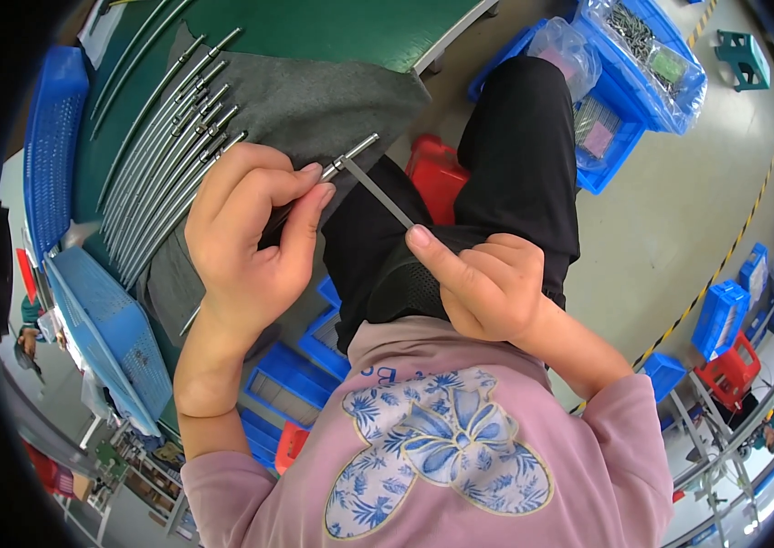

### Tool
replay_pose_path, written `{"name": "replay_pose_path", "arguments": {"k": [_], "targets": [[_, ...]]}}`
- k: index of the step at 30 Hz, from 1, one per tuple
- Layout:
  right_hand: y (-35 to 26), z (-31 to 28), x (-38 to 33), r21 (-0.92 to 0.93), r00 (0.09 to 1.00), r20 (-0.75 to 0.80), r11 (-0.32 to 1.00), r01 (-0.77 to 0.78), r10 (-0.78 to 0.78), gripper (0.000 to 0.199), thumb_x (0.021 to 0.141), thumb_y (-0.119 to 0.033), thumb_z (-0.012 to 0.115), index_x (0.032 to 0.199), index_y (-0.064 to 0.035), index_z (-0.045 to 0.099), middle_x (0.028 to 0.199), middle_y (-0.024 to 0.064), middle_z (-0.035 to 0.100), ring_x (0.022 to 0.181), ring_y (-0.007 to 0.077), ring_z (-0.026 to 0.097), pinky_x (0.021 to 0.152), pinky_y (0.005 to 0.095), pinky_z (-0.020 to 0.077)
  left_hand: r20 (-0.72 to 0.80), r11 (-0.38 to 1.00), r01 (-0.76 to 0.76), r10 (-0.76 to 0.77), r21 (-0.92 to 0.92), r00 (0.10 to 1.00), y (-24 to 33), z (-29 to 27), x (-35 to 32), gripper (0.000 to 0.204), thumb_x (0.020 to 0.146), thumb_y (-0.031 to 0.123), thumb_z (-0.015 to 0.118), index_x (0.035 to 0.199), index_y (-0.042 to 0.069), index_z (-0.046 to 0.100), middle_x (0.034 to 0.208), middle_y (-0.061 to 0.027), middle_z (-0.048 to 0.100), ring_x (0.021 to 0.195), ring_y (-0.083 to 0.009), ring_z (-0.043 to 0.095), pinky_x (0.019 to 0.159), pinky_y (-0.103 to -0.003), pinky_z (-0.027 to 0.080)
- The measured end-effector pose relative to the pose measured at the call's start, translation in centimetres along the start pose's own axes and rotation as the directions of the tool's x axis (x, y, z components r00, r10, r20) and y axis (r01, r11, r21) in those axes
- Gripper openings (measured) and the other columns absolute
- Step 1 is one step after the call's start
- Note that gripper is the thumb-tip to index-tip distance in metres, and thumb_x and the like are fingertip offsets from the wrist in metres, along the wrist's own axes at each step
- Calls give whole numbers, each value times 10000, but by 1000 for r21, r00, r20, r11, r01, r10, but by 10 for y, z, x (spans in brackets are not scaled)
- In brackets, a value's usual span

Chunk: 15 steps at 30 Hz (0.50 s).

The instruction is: Manually filing or deburring the ends of metal rod components at an assembly workbench.

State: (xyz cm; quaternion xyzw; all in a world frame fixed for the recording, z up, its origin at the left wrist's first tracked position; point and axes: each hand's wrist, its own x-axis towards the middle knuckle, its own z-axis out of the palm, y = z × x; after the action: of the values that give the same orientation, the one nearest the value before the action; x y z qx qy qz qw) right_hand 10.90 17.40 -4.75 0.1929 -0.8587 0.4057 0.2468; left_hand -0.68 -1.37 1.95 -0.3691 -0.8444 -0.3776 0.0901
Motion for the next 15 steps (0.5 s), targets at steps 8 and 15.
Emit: {"name": "replay_pose_path", "arguments": {"k": [8, 15], "targets": [[-9, 11, 40, -190, 1000, -14, 982, -6, 3, 604, 545, 28, 599, 1143, -4, 676, 480, -19, 315, 362, 127, 330, 381, 283, 277, 7, 1000, -4, 4, -21, 1000, -1, 1, -1, 191, 614, -46, 717, 724, 23, 577, 734, -73, 528, 620, -257, 514, 537, -347, 415], [-2, 12, 53, -134, 996, 81, 991, -25, 36, 528, 657, 103, 597, 1181, 53, 630, 571, 32, 515, 409, 162, 430, 423, 296, 317, 10, 1000, -12, 12, -2, 1000, -3, 1, 1, 195, 599, -44, 711, 730, 19, 581, 748, -77, 530, 636, -268, 521, 555, -361, 426]]}}
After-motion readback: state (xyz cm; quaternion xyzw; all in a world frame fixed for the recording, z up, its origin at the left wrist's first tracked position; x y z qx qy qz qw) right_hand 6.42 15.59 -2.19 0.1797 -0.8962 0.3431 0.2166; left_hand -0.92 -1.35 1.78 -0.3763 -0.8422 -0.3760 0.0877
